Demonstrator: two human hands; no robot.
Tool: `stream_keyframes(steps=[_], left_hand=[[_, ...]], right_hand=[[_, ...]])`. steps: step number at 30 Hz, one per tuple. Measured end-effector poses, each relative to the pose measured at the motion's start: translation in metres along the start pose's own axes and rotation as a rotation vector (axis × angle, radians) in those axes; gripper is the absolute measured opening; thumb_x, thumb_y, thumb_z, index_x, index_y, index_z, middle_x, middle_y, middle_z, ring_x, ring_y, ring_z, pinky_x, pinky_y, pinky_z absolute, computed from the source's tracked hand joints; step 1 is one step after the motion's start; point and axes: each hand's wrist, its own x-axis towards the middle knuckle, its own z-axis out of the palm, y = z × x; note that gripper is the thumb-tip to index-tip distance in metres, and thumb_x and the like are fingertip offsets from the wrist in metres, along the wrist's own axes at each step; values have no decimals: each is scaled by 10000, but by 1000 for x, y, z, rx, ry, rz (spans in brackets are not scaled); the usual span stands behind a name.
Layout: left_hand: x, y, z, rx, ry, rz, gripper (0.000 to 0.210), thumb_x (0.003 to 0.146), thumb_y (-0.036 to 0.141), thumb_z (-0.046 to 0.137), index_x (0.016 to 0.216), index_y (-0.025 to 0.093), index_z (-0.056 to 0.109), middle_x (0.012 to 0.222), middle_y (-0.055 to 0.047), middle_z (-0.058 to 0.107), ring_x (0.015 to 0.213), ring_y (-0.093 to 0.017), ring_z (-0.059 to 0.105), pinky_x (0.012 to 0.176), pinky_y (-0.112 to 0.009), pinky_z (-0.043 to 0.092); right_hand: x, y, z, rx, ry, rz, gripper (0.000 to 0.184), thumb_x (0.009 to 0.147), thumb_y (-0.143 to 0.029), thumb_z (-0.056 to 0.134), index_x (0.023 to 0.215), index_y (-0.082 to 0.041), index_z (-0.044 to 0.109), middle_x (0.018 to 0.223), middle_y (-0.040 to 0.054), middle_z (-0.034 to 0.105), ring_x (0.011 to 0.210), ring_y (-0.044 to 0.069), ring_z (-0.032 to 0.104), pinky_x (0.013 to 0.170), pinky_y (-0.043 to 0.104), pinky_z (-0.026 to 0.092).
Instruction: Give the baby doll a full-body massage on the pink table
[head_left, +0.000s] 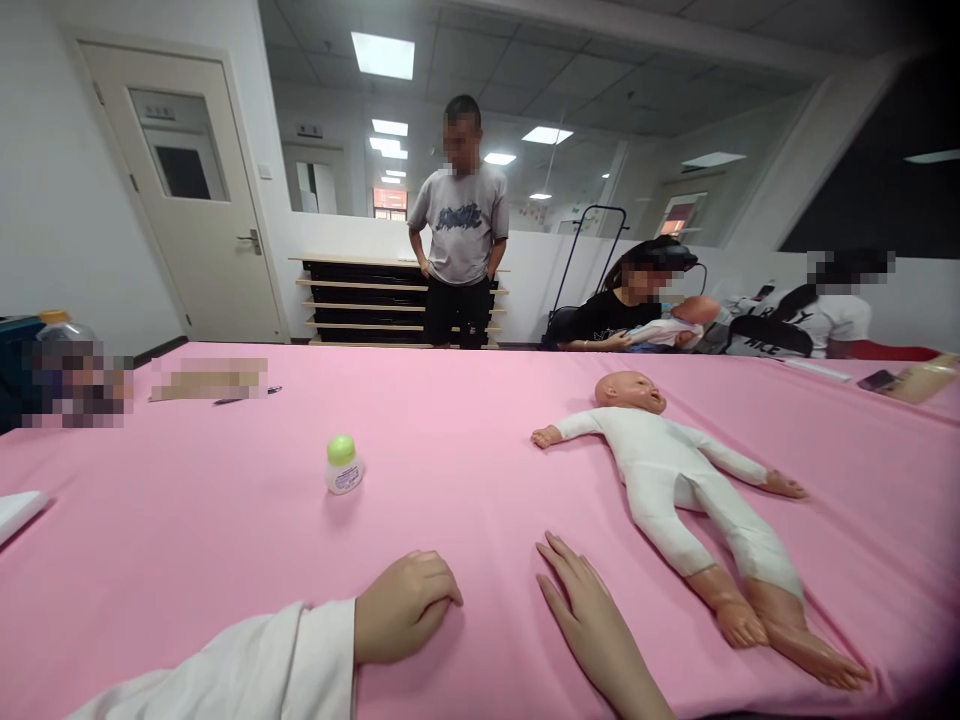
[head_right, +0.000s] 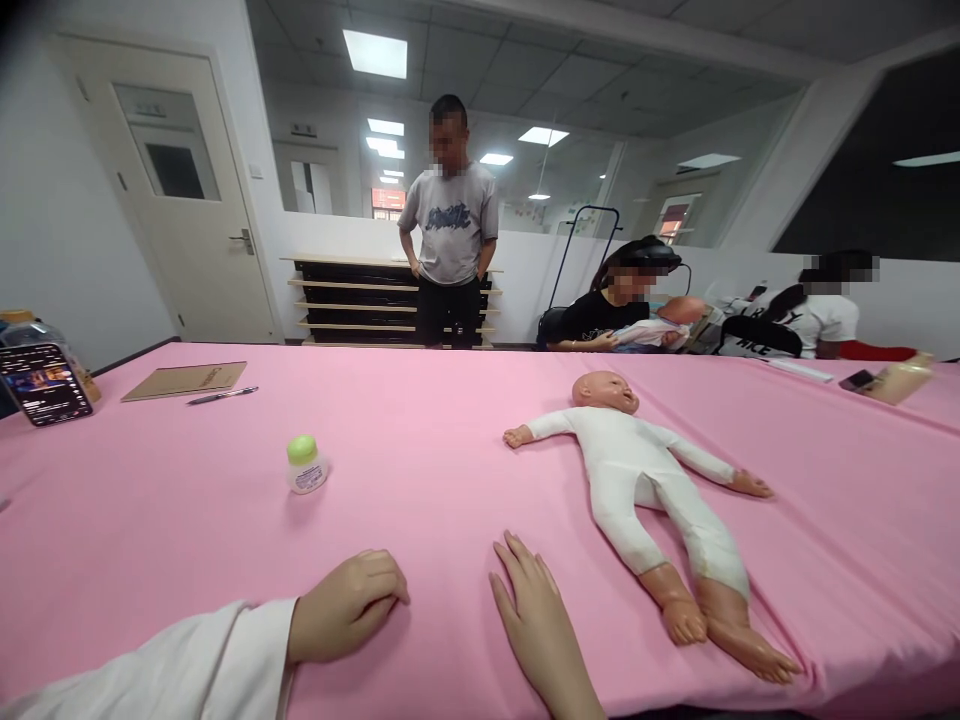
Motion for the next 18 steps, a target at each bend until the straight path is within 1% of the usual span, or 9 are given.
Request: stream_keyframes(steps=[7, 12, 14, 16, 18], left_hand=[[-1, 3, -4, 26, -14, 9, 282, 798, 99, 345, 886, 202, 593, 852, -23, 619, 816, -134, 533, 767, -280, 420], [-2, 4, -5, 22, -25, -3, 280, 801, 100, 357, 898, 203, 598, 871, -14, 625, 832, -127, 541, 783, -275, 421], [0, 5, -4, -15, -8, -26, 287, 799, 89, 357, 893, 203, 603, 868, -10, 627, 832, -122, 543, 787, -270, 422], [5, 8, -1, -94, 13, -72, 293, 794, 78, 358, 879, 200, 610, 867, -5, 627, 832, -115, 547, 793, -266, 425], [15, 13, 4, -243, 29, -168, 275, 779, 72, 376, 853, 187, 615, 869, -6, 628, 836, -113, 552, 809, -271, 429]], right_hand=[[-2, -2, -1, 38, 13, 17, 458, 847, -395, 344, 1235, -183, 466, 1335, 69, 409, 1244, 213, 362, 1046, 454, 287], [0, -7, -3, 58, 21, 28, 445, 839, -387, 362, 1211, -180, 490, 1316, 77, 433, 1226, 228, 388, 1037, 472, 293], [0, -8, -3, 90, 31, 13, 431, 834, -384, 372, 1190, -182, 509, 1293, 77, 461, 1215, 231, 403, 1033, 476, 299], [-2, -6, -5, 162, 55, -19, 403, 837, -376, 366, 1151, -188, 535, 1248, 76, 508, 1183, 217, 441, 1017, 448, 336], [-9, 3, -13, 240, 138, -26, 388, 837, -380, 359, 1117, -186, 545, 1201, 82, 543, 1139, 209, 483, 982, 413, 387]])
